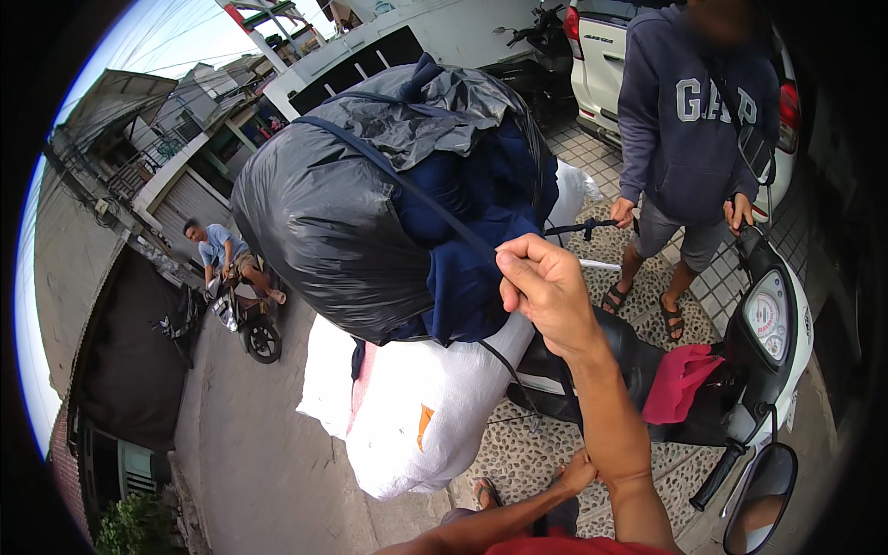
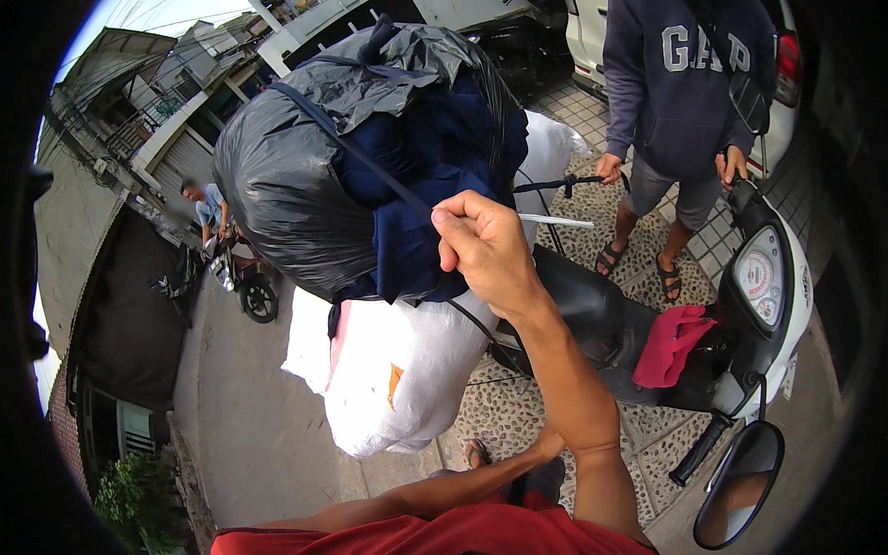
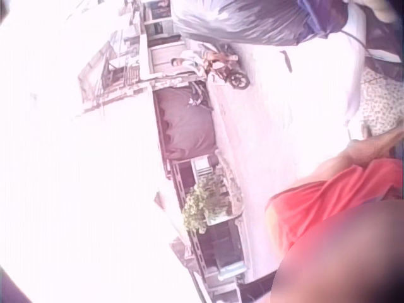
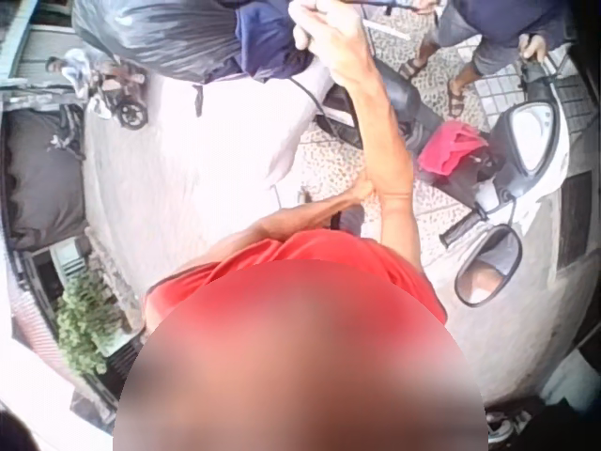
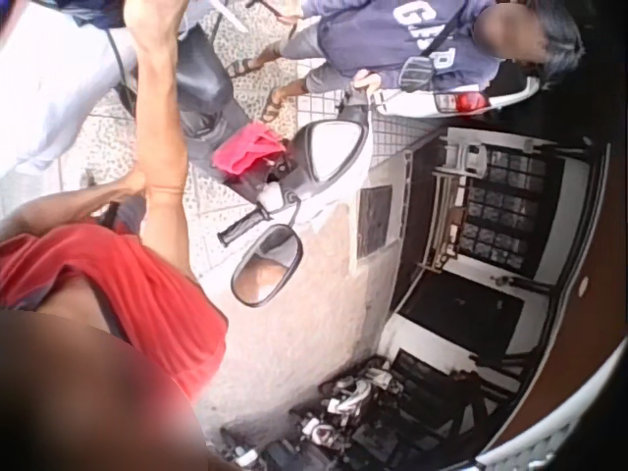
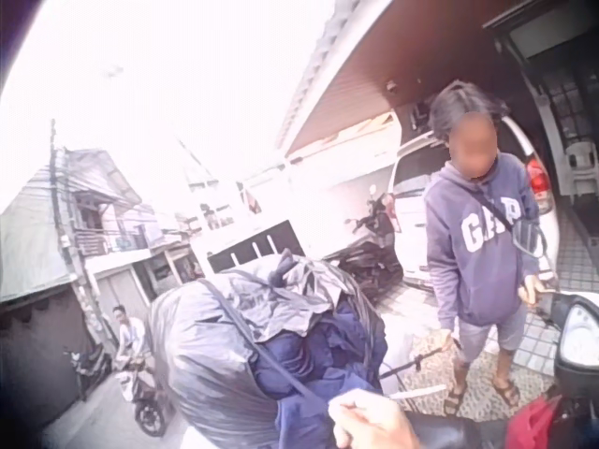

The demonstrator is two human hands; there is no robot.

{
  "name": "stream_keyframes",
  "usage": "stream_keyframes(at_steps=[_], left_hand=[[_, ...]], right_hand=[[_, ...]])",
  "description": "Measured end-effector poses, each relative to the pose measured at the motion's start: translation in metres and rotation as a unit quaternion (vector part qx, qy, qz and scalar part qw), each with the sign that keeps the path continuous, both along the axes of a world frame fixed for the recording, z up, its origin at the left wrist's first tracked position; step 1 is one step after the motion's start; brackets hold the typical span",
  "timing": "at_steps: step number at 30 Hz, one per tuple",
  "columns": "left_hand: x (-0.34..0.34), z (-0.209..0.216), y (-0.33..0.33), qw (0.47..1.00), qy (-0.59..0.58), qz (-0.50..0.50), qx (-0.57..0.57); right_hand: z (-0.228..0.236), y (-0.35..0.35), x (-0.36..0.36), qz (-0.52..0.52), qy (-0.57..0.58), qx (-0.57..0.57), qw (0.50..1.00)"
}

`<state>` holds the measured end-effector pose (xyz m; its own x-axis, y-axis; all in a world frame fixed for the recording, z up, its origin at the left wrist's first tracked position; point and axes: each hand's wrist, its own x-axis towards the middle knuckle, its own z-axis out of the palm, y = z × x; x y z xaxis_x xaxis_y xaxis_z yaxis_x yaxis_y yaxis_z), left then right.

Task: The person secures large plastic-wrapped bundles to the back of a white scooter using black straps. They loop the straps around the cargo and anchor them to the scooter frame, tightening and adjusting the tension to hold the load in place.

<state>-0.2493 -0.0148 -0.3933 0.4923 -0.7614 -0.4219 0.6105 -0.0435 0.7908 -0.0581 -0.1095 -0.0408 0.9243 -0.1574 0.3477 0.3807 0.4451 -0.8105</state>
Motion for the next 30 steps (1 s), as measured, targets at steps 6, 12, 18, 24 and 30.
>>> stream_keyframes(at_steps=[6, 12, 18, 24, 30], left_hand=[[-0.082, -0.032, 0.016, 0.966, -0.027, -0.253, 0.037], [0.003, 0.106, 0.039, 0.698, -0.479, -0.503, 0.17], [0.231, 0.443, 0.083, 0.527, -0.812, 0.175, 0.176], [0.297, 0.506, 0.063, 0.275, -0.808, 0.114, 0.508], [0.296, 0.479, 0.072, 0.234, -0.844, 0.061, 0.478]], right_hand=[[0.003, -0.014, 0.01, -0.071, 0.024, -0.092, 0.993], [-0.037, -0.024, 0.036, -0.074, -0.062, -0.116, 0.988], [-0.044, -0.026, 0.059, 0.042, -0.105, 0.091, 0.989], [-0.119, -0.044, 0.034, 0.07, -0.021, 0.098, 0.992], [-0.235, -0.011, 0.035, 0.065, -0.054, 0.264, 0.961]])
